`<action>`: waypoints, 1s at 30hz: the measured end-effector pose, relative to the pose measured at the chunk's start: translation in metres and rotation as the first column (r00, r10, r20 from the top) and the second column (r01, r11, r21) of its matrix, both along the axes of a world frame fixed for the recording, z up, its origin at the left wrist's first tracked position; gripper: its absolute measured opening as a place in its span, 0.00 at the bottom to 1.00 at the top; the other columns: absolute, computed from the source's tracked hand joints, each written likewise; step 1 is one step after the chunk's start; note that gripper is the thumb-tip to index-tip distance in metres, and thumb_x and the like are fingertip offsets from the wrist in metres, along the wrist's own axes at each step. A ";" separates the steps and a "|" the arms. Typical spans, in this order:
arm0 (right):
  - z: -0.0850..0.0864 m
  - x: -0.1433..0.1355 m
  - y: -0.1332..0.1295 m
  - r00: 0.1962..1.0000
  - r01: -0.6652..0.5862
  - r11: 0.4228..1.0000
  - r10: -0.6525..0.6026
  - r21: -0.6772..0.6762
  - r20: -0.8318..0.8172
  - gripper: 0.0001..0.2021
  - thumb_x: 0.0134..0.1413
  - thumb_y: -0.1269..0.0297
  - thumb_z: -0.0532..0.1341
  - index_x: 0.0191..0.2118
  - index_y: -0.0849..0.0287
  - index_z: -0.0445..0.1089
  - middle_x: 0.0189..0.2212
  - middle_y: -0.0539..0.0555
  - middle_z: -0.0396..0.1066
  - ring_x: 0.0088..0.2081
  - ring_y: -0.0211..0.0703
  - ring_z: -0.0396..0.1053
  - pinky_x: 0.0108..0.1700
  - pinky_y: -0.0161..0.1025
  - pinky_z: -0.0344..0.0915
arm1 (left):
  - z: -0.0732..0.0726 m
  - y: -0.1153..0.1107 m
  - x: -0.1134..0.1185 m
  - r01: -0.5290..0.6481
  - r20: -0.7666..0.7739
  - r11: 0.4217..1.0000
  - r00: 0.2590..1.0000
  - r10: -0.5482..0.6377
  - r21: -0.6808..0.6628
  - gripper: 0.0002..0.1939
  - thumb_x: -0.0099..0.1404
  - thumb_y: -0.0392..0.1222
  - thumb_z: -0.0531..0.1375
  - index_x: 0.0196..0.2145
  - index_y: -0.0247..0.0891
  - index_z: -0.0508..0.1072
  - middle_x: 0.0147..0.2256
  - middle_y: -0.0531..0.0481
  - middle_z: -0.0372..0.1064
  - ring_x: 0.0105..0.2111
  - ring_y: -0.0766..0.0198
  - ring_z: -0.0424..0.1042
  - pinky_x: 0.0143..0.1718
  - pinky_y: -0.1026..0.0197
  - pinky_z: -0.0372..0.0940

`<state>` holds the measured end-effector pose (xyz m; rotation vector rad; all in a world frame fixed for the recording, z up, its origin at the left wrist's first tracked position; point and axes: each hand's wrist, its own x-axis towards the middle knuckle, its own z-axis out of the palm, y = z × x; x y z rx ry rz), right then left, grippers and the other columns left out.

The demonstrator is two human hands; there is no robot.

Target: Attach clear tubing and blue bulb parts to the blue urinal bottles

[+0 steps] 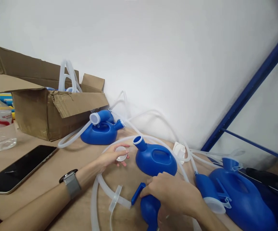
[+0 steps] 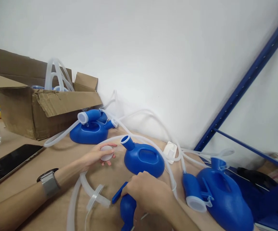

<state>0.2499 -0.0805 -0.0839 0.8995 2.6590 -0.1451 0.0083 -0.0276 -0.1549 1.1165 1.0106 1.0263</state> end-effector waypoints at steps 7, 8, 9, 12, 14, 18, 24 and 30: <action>0.049 0.015 0.015 0.882 -0.105 0.938 -0.066 -0.330 -0.466 0.29 0.58 0.56 0.68 0.64 0.48 0.67 0.63 0.56 0.67 0.61 0.53 0.68 0.58 0.43 0.67 | 0.002 -0.005 0.007 -0.026 0.195 0.998 0.981 0.016 0.050 0.33 0.57 0.49 0.73 0.58 0.41 0.71 0.35 0.48 0.79 0.31 0.61 0.77 0.25 0.67 0.62; 0.047 0.019 0.022 0.822 -0.122 0.917 -0.122 -0.381 -0.557 0.31 0.57 0.55 0.70 0.64 0.48 0.66 0.64 0.56 0.66 0.61 0.53 0.68 0.57 0.43 0.68 | 0.003 -0.006 0.008 -0.053 0.261 0.998 0.965 0.041 0.041 0.29 0.58 0.49 0.72 0.56 0.41 0.73 0.37 0.48 0.79 0.33 0.62 0.77 0.27 0.67 0.64; 0.042 0.021 0.030 0.743 -0.136 0.898 -0.187 -0.419 -0.642 0.32 0.55 0.55 0.71 0.64 0.48 0.66 0.64 0.57 0.65 0.60 0.53 0.68 0.55 0.43 0.70 | 0.005 -0.006 0.009 -0.070 0.325 0.998 0.944 0.063 0.010 0.25 0.60 0.49 0.70 0.53 0.39 0.75 0.38 0.47 0.79 0.33 0.62 0.77 0.29 0.66 0.65; 0.013 0.019 0.053 0.432 -0.176 0.856 -0.378 -0.487 -0.819 0.38 0.46 0.51 0.76 0.63 0.48 0.65 0.65 0.59 0.62 0.59 0.56 0.69 0.54 0.46 0.71 | 0.009 -0.009 0.011 -0.067 0.495 0.989 0.860 0.125 -0.134 0.13 0.64 0.43 0.66 0.43 0.34 0.78 0.34 0.47 0.79 0.31 0.63 0.76 0.30 0.65 0.68; -0.010 0.010 0.065 0.271 -0.252 0.790 -0.496 -0.559 -0.825 0.46 0.41 0.46 0.77 0.66 0.45 0.59 0.62 0.59 0.66 0.54 0.56 0.73 0.52 0.49 0.72 | 0.012 -0.010 0.011 -0.076 0.584 0.980 0.793 0.172 -0.185 0.09 0.64 0.40 0.63 0.40 0.33 0.78 0.31 0.47 0.78 0.28 0.63 0.74 0.28 0.64 0.69; -0.042 -0.007 0.078 0.199 -0.380 0.630 -0.659 -0.677 -0.726 0.52 0.51 0.41 0.71 0.72 0.37 0.37 0.50 0.54 0.73 0.44 0.50 0.79 0.53 0.57 0.71 | 0.013 -0.010 0.006 -0.103 0.683 0.979 0.704 0.198 -0.178 0.11 0.60 0.38 0.59 0.38 0.31 0.78 0.31 0.44 0.78 0.29 0.59 0.75 0.31 0.60 0.72; -0.040 -0.010 0.074 0.437 -0.175 0.835 -0.409 -0.522 -0.801 0.31 0.54 0.54 0.71 0.60 0.46 0.60 0.63 0.55 0.58 0.57 0.45 0.68 0.60 0.47 0.66 | 0.011 -0.009 0.005 -0.122 0.646 0.975 0.732 0.216 -0.188 0.17 0.59 0.40 0.58 0.44 0.33 0.77 0.33 0.44 0.77 0.27 0.59 0.74 0.25 0.60 0.70; -0.038 -0.013 0.063 0.656 -0.207 0.783 -0.334 -0.586 -0.677 0.45 0.36 0.55 0.79 0.59 0.48 0.56 0.66 0.60 0.49 0.53 0.48 0.69 0.49 0.40 0.71 | 0.015 -0.013 0.012 -0.269 0.539 0.921 0.750 0.383 -0.280 0.17 0.61 0.43 0.57 0.44 0.32 0.77 0.33 0.44 0.78 0.27 0.58 0.76 0.26 0.61 0.70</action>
